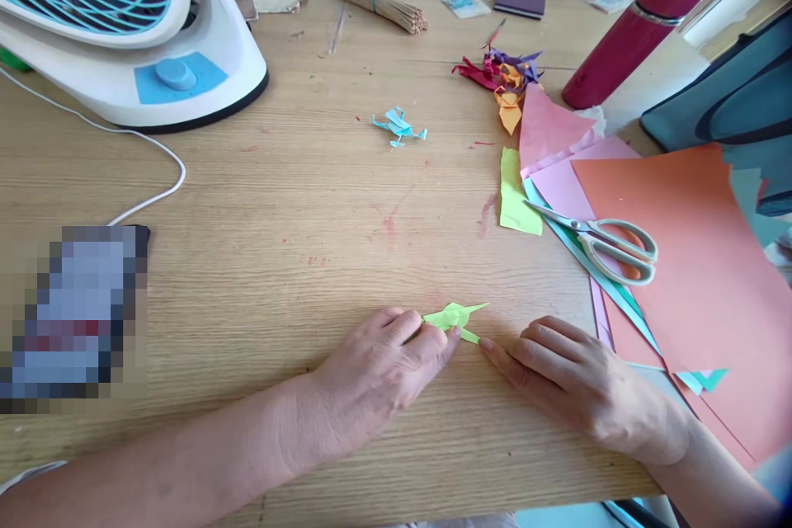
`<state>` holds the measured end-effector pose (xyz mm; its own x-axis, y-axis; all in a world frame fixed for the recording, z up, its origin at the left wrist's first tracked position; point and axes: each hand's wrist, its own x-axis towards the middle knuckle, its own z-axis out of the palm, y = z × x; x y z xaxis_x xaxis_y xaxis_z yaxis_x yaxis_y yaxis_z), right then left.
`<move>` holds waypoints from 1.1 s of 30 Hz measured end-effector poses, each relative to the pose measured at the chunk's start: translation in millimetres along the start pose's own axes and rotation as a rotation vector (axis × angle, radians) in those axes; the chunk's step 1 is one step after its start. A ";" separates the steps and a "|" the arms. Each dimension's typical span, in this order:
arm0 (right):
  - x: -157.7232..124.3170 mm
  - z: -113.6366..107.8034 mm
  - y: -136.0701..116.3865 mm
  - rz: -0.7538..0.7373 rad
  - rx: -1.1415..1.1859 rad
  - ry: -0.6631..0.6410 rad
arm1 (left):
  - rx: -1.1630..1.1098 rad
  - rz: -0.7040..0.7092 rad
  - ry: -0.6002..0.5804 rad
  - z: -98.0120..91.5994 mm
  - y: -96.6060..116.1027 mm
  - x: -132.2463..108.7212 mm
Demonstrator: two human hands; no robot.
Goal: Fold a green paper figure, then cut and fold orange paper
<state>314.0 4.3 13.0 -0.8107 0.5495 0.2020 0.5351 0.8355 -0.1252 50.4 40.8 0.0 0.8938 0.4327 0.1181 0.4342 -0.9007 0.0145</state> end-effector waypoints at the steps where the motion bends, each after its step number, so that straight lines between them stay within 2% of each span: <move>1: -3.1 0.5 -1.5 0.014 -0.006 -0.005 | -0.003 -0.001 -0.006 -0.5 0.4 -0.1; 6: -12.1 0.9 -9.8 0.083 -0.024 -0.053 | -0.002 0.000 -0.066 -2.5 2.2 -0.4; 11: -6.5 -2.4 -20.1 0.180 -0.030 -0.053 | -0.046 -0.035 -0.113 -4.7 1.1 2.1; 18: 8.3 2.0 -33.2 0.331 -0.047 0.134 | -0.038 -0.042 -0.089 2.5 4.2 -2.6; 23: -1.2 3.5 -34.5 0.591 0.022 0.406 | -0.030 -0.025 -0.099 5.5 5.7 -4.3; 25: -3.0 8.1 -38.0 0.585 0.034 0.382 | -0.024 -0.018 -0.103 5.6 5.1 -4.0; 30: 1.6 23.3 -48.5 0.444 0.039 0.157 | -0.013 -0.005 -0.050 7.6 3.5 -5.2; 33: 0.3 26.7 -49.2 0.446 0.007 0.126 | -0.001 0.011 -0.018 7.2 4.0 -8.3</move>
<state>281.1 -36.5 -6.7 -0.4665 0.8505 0.2429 0.8229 0.5180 -0.2334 45.6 33.8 -8.1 0.9003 0.4236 0.1004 0.4244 -0.9053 0.0139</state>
